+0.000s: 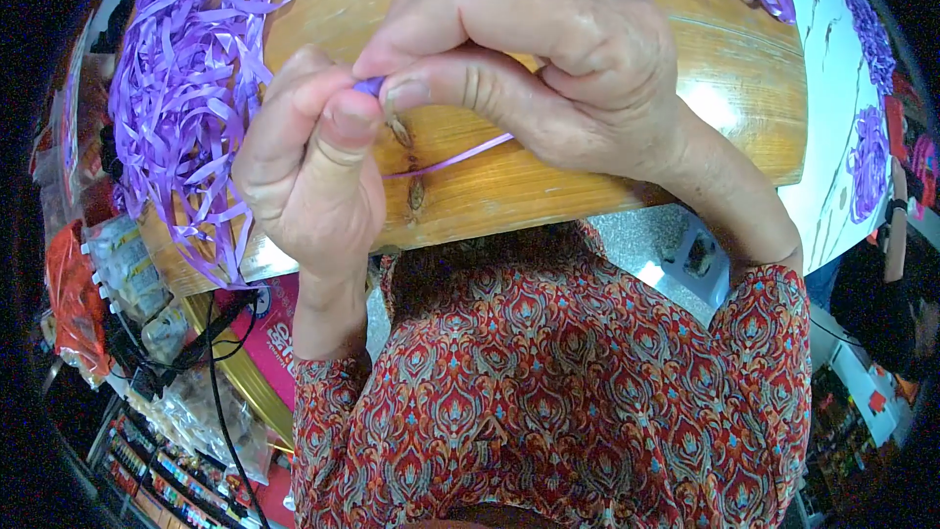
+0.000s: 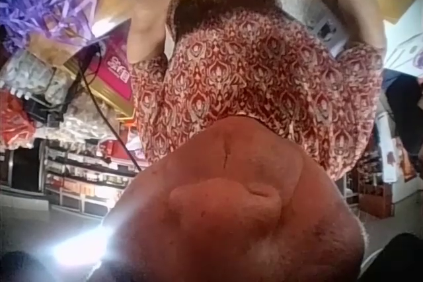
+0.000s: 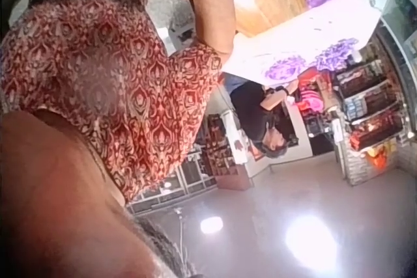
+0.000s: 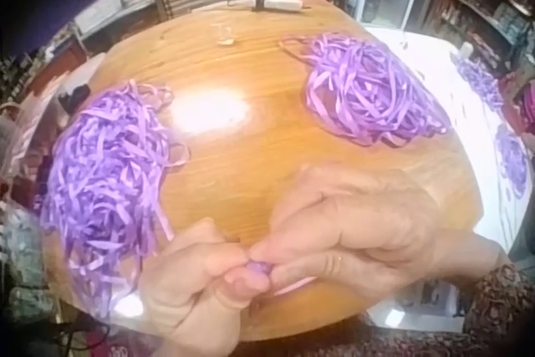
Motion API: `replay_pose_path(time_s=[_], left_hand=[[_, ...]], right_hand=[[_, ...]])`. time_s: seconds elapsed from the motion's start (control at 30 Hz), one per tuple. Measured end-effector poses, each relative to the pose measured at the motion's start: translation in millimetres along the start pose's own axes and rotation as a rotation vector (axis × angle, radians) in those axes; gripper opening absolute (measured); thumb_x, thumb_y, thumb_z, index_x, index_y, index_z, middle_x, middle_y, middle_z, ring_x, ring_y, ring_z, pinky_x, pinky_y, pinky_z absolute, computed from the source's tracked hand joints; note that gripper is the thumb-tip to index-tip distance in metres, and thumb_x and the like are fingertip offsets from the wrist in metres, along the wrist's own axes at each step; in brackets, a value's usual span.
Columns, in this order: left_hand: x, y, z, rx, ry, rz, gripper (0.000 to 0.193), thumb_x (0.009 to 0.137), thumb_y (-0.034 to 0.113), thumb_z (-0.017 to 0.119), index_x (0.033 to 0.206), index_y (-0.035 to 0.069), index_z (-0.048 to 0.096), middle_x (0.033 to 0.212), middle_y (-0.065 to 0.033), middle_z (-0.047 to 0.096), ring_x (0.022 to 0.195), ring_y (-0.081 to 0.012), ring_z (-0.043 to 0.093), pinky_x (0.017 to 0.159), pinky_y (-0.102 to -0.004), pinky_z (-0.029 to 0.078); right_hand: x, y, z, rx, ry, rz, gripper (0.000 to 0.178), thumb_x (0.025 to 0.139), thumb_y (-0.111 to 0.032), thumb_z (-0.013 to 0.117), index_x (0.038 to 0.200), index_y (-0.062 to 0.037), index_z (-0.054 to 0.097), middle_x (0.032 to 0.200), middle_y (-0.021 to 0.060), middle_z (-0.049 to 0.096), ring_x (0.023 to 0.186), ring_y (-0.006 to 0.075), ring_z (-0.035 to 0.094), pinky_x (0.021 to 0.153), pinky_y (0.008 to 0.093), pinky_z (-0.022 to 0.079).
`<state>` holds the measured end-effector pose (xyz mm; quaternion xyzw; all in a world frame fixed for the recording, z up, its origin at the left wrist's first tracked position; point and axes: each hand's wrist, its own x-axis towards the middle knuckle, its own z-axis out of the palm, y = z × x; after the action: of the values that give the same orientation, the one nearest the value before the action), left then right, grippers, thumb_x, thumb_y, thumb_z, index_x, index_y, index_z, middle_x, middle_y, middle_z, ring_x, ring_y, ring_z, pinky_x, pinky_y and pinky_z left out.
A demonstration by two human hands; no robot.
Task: The person picks up a purple ribbon by hand and rolls it into a small flower bud. They repeat this process several times, picking up new ribbons from a pile on the wooden table to form more flowers.
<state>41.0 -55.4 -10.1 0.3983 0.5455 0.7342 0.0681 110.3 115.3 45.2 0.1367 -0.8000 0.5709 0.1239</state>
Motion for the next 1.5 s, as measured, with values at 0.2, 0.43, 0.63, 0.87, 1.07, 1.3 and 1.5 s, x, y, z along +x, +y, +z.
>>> replay_pose_path(time_s=[0.2, 0.43, 0.63, 0.87, 1.07, 1.3, 1.5], left_hand=[[-4, -9, 1, 0.019, 0.07, 0.01, 0.013, 0.076, 0.007, 0.07, 0.082, -0.002, 0.064, 0.061, -0.0008, 0.047, 0.055, -0.0093, 0.04, 0.049, -0.0224, 0.031], [-5, -6, 2, -0.034, 0.112, 0.008, 0.014, 0.078, 0.009, 0.069, 0.086, -0.002, 0.064, 0.063, 0.0, 0.047, 0.057, -0.0082, 0.04, 0.051, -0.0214, 0.031], [-4, -7, 0, 0.057, 0.106, 0.047, 0.014, 0.078, 0.008, 0.069, 0.086, -0.002, 0.064, 0.063, -0.0008, 0.048, 0.056, -0.009, 0.04, 0.05, -0.0221, 0.031], [-3, -7, -1, 0.177, 0.098, 0.111, 0.014, 0.077, 0.008, 0.069, 0.085, -0.002, 0.064, 0.061, -0.002, 0.047, 0.053, -0.0106, 0.039, 0.048, -0.0234, 0.03], [-4, -6, -1, 0.297, 0.074, 0.149, 0.015, 0.076, 0.009, 0.07, 0.085, -0.002, 0.064, 0.06, -0.0024, 0.047, 0.051, -0.0109, 0.039, 0.046, -0.0238, 0.029], [-3, -3, 2, 0.482, 0.014, 0.296, 0.021, 0.069, 0.007, 0.074, 0.086, 0.0, 0.065, 0.056, -0.0031, 0.042, 0.045, -0.0123, 0.037, 0.04, -0.0256, 0.027], [-3, -5, 0, 0.615, -0.017, 0.409, 0.022, 0.065, 0.007, 0.075, 0.084, 0.001, 0.065, 0.053, -0.0011, 0.037, 0.043, -0.0138, 0.036, 0.038, -0.0283, 0.026]], right_hand=[[4, 13, 0, 0.199, -0.003, -0.091, 0.033, 0.074, -0.003, 0.069, 0.106, 0.0028, 0.062, 0.087, 0.011, 0.063, 0.075, 0.0179, 0.061, 0.061, 0.0233, 0.049], [1, 8, -4, 0.131, -0.078, -0.031, 0.048, 0.075, -0.002, 0.069, 0.12, 0.0021, 0.053, 0.093, 0.0117, 0.062, 0.082, 0.0185, 0.061, 0.067, 0.0228, 0.049], [4, 6, -7, 0.056, -0.115, -0.066, 0.047, 0.073, -0.003, 0.07, 0.117, 0.0027, 0.055, 0.088, 0.0125, 0.062, 0.075, 0.0187, 0.061, 0.063, 0.0244, 0.049], [5, -12, -7, -0.408, -0.039, -0.161, 0.033, 0.071, -0.002, 0.07, 0.103, 0.0003, 0.065, 0.081, 0.0097, 0.061, 0.068, 0.0184, 0.06, 0.057, 0.0244, 0.048], [4, -19, -9, -0.413, -0.09, -0.128, 0.023, 0.074, -0.002, 0.067, 0.095, 0.0023, 0.063, 0.079, 0.0096, 0.061, 0.067, 0.018, 0.059, 0.057, 0.0245, 0.047], [3, -26, -14, -0.429, -0.146, -0.073, 0.012, 0.077, -0.002, 0.063, 0.086, 0.0046, 0.062, 0.077, 0.0095, 0.061, 0.067, 0.0176, 0.059, 0.057, 0.0247, 0.046], [-6, 7, 5, -0.201, -0.074, -0.049, 0.007, 0.079, -0.006, 0.062, 0.081, 0.0006, 0.059, 0.071, 0.0069, 0.058, 0.064, 0.0159, 0.054, 0.056, 0.0266, 0.038]])
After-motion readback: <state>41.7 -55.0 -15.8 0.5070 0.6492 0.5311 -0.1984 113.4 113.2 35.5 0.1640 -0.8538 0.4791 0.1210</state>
